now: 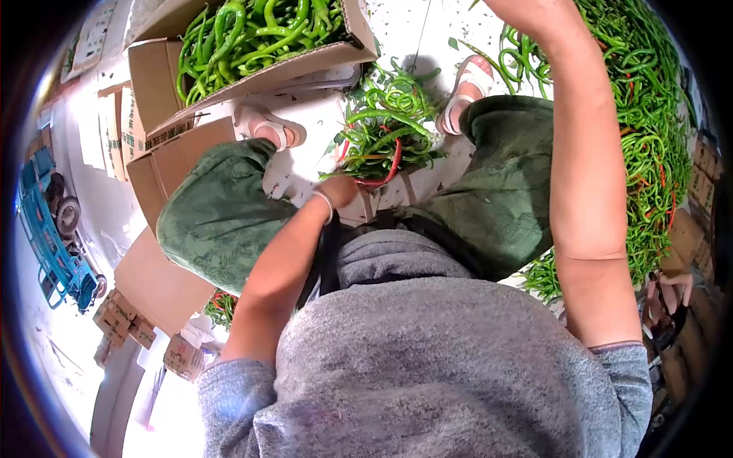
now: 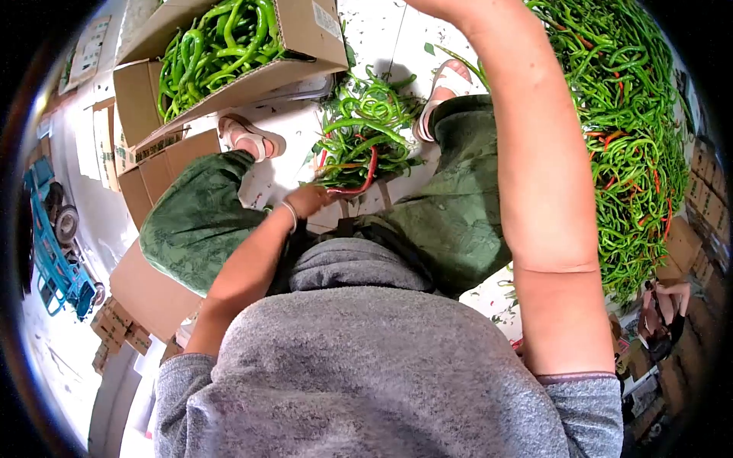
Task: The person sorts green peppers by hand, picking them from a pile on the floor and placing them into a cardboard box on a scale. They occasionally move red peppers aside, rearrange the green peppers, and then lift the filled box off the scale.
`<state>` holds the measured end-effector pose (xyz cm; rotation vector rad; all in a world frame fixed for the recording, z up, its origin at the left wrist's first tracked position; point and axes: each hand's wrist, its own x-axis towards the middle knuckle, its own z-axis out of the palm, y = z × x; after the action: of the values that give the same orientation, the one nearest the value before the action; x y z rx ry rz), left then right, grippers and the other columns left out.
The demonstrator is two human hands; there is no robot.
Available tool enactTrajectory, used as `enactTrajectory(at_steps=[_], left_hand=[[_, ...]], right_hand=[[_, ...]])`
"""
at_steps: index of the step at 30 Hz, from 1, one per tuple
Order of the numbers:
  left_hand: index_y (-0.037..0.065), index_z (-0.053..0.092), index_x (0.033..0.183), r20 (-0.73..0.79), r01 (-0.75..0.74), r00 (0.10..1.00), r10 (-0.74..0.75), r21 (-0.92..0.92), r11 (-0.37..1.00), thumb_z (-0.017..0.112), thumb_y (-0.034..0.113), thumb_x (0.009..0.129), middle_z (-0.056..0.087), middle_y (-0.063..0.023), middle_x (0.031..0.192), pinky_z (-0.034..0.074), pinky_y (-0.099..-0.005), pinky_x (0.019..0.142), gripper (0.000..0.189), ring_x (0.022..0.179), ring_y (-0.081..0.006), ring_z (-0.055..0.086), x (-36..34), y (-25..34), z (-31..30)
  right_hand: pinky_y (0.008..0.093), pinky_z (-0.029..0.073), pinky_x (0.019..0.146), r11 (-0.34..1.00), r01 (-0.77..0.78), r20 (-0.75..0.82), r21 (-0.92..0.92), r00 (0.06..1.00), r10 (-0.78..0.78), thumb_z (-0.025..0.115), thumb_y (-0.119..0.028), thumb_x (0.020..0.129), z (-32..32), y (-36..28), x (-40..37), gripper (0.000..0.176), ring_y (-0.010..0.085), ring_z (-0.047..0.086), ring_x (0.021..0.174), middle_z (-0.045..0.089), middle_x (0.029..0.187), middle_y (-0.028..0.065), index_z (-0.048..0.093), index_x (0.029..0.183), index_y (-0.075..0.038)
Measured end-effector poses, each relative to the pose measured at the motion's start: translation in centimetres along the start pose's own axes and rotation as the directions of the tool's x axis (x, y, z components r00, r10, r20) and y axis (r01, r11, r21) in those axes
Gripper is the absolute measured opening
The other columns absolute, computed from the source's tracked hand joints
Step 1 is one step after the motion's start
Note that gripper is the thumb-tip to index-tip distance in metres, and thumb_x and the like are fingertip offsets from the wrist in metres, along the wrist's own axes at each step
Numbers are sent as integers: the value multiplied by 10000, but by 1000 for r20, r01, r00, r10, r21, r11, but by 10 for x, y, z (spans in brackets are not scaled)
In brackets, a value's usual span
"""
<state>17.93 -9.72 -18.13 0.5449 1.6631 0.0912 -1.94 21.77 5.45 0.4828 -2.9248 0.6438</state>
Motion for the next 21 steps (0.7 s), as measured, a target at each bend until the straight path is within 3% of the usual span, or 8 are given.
enactTrajectory(at_steps=[2, 6, 8, 12, 14, 16, 18, 21], left_hand=[[69, 643, 1010, -292, 204, 896, -335, -401, 893, 380, 287, 896, 601, -211, 1114, 474, -427, 862, 360, 1002, -360, 589, 6, -26, -6], [22, 651, 939, -457, -96, 828, -324, -686, 722, 502, 84, 863, 684, -99, 886, 484, -284, 709, 178, 783, -151, 638, 58, -113, -17], [26, 647, 934, -404, 9, 862, -306, -592, 806, 524, 66, 862, 687, -82, 896, 486, -279, 743, 148, 823, -160, 645, 46, -95, -56], [82, 653, 1022, -348, -381, 913, 213, -541, 750, 612, 169, 833, 680, -74, 974, 502, -314, 815, 212, 892, -188, 644, 131, -94, -39], [94, 646, 1078, -145, -216, 976, 163, -525, 823, 622, 181, 756, 679, -106, 1014, 481, -346, 856, 334, 956, -238, 635, 135, -41, -41], [186, 633, 1133, -23, -209, 978, 208, -120, 970, 591, 246, 758, 518, -149, 1230, 427, -392, 949, 382, 1141, -361, 508, 158, -11, -18], [231, 622, 1153, -211, -6, 977, -25, -142, 990, 560, 217, 757, 442, -152, 1268, 409, -402, 968, 401, 1172, -393, 462, 132, 24, -12], [200, 650, 1100, -207, -190, 964, 165, -109, 976, 551, 189, 737, 507, -151, 1196, 430, -399, 936, 377, 1126, -339, 510, 127, 8, -9]], right_hand=[[371, 487, 745, 997, -69, 96, -38, 993, 72, 561, -234, 854, -5, -6, 8, 229, 275, 612, 793, 641, 854, 156, 634, 925, -29], [351, 504, 794, 955, -295, 234, -18, 928, 291, 595, -262, 872, -9, -14, 7, 248, 209, 615, 827, 654, 916, 117, 641, 991, -50], [352, 501, 802, 973, -229, 178, -41, 956, 233, 613, -274, 865, -5, -14, 2, 263, 202, 613, 833, 654, 925, 109, 643, 1010, -56], [367, 479, 793, 982, -111, 173, -153, 975, 137, 631, -288, 852, -1, -22, 0, 289, 222, 607, 844, 652, 919, 111, 644, 1026, -58], [370, 469, 790, 979, -53, 139, -196, 987, 81, 640, -296, 842, 13, -6, -6, 301, 239, 596, 856, 645, 913, 119, 642, 1023, -56], [368, 464, 796, 980, -68, 118, -188, 989, 92, 645, -306, 837, 22, 8, -7, 310, 251, 584, 870, 638, 921, 118, 641, 1028, -62], [363, 459, 806, 971, -64, 96, -228, 991, 88, 648, -315, 833, 24, 13, -9, 318, 262, 570, 892, 630, 932, 117, 639, 1035, -70], [369, 461, 796, 965, -31, 42, -261, 998, 43, 646, -301, 835, 16, 7, -8, 308, 268, 579, 885, 628, 918, 126, 638, 1030, -62]])
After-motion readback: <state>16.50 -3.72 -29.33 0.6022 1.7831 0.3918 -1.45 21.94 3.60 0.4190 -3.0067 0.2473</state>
